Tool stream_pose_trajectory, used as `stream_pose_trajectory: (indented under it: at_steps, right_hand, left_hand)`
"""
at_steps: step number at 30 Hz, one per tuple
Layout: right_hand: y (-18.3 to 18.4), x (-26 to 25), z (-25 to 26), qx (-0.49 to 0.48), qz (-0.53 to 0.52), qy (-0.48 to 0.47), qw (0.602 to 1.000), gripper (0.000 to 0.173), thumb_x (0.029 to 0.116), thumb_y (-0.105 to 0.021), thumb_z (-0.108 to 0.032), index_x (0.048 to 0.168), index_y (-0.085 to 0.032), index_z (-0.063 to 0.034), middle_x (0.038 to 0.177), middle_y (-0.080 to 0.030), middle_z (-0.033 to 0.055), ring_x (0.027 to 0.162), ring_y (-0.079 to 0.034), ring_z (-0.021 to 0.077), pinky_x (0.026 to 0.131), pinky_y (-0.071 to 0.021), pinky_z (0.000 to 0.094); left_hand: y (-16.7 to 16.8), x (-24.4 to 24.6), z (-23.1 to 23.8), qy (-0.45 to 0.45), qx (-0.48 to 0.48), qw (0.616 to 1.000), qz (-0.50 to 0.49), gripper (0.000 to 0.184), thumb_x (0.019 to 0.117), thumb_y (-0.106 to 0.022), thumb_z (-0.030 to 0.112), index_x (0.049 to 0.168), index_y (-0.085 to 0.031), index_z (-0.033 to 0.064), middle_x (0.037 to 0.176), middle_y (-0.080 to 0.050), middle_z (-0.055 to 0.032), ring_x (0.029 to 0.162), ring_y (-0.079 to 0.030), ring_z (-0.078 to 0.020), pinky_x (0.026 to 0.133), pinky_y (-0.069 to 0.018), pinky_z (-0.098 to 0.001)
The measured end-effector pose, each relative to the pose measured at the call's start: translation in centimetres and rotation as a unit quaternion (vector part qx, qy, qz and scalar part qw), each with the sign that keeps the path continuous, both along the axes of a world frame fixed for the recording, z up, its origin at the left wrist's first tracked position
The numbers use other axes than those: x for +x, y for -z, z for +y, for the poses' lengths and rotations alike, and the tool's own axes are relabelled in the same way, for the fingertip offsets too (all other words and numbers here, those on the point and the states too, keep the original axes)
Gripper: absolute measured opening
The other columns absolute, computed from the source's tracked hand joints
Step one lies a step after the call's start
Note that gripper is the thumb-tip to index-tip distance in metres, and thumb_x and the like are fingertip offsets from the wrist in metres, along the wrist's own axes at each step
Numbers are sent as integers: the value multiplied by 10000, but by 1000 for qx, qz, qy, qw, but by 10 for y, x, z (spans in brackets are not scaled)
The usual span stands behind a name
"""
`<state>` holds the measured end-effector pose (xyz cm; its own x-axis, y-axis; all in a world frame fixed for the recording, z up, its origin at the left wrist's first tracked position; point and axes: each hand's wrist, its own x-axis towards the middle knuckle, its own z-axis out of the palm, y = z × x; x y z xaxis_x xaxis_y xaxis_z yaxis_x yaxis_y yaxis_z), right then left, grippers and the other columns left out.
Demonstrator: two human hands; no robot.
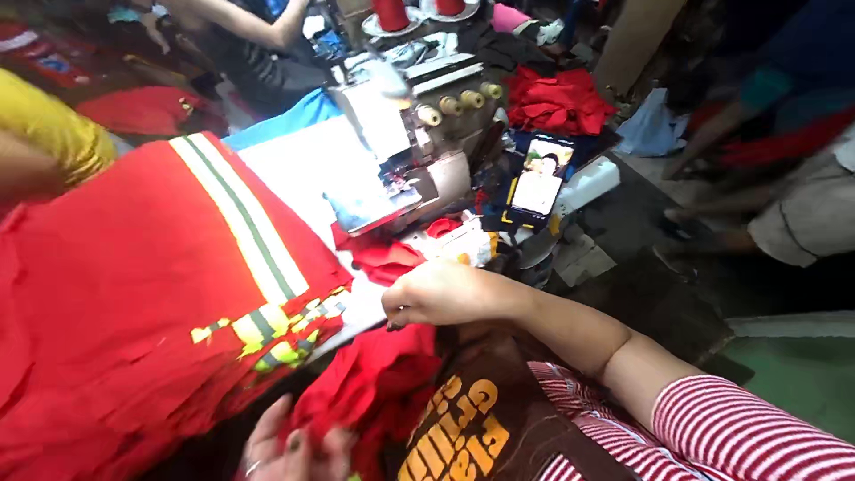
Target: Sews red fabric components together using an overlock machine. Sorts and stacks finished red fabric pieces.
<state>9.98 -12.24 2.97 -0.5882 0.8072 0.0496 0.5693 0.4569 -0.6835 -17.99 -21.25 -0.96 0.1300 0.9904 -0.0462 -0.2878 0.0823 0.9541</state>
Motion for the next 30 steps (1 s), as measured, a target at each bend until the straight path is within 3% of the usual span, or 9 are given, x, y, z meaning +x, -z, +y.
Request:
stream_pose_trajectory:
  at_steps: [2, 4, 6, 8, 14, 18, 21, 25, 30]
  right_hand:
    - [-3, -24, -19, -36, 16, -10, 999, 224, 1036, -575, -189, 1040, -709, -10, 924, -706, 147, 888, -695, 302, 781, -543, 532]
    - [5, -45, -39, -40, 14, -61, 997, 236, 1048, -550, -185, 1047, -703, -6, 926, -711, 164, 886, -707, 331, 764, -547, 559]
    - [11, -52, -52, -37, -20, -128, 991, 220, 1049, -551, -178, 1107, -689, -16, 930, -707, 171, 872, -709, 350, 733, -550, 563]
    - [10, -44, -53, -38, -57, -166, 984, 224, 1047, -567, -195, 1161, -676, -35, 947, -713, 164, 883, -712, 347, 751, -555, 561]
    - [8, 11, -28, 20, -29, -150, 988, 314, 1033, -582, -319, 894, -691, -59, 742, -663, 67, 748, -663, 220, 790, -506, 480]
    - [-1, -8, -29, 38, 22, -181, 983, 238, 1015, -616, -253, 929, -707, -50, 797, -692, 78, 774, -685, 228, 707, -534, 449]
    - [-5, -27, -32, 25, 23, -200, 979, 232, 1012, -620, -249, 950, -708, -44, 833, -701, 93, 797, -697, 246, 699, -544, 468]
    - [1, -11, -14, 1, 18, -138, 990, 234, 970, -684, -273, 977, -700, -39, 777, -666, 73, 709, -654, 200, 629, -529, 433]
    - [14, 29, 8, 47, 11, -30, 998, 109, 936, -709, -161, 883, -726, -67, 717, -640, 26, 659, -621, 139, 601, -517, 365]
  left_hand:
    - [7, 23, -1, 43, -29, 998, -26, 453, 1059, -533, 214, 1474, -373, 130, 1164, -733, -6, 859, -747, -143, 707, -641, -300]
    - [17, 47, 0, 20, -58, 997, -56, 489, 1032, -543, 164, 1490, -388, 94, 1189, -683, 17, 851, -701, -66, 688, -602, -221]
    - [22, 49, 3, -28, -62, 989, -132, 420, 1021, -528, 53, 1428, -424, 71, 1065, -752, -65, 884, -762, -179, 752, -651, -333]
    - [22, 33, 5, -108, -25, 984, -139, 352, 991, -492, -19, 1305, -474, 139, 842, -732, 29, 740, -735, -132, 714, -642, -320]
    - [-4, -25, 1, -271, 104, 953, -81, 303, 1010, -324, -68, 1209, -437, 131, 736, -636, 96, 593, -613, -25, 574, -547, -179]
    - [-7, 14, 2, -71, 92, 993, 18, 458, 1046, -574, 240, 1441, -376, 121, 1083, -746, 4, 835, -751, -149, 713, -647, -312]
    - [14, 45, 1, 74, 44, 995, 49, 693, 1007, -582, 480, 1521, -362, 72, 1404, -570, 10, 1050, -662, -72, 834, -593, -262]
    - [11, 38, -3, 64, -18, 997, -39, 400, 1002, -630, 221, 1373, -488, 176, 790, -687, 75, 525, -567, 6, 464, -493, -169]
    - [10, 3, 2, -85, 14, 996, -25, 358, 1015, -576, 92, 1357, -478, 131, 900, -686, 82, 477, -489, 46, 414, -421, -105]
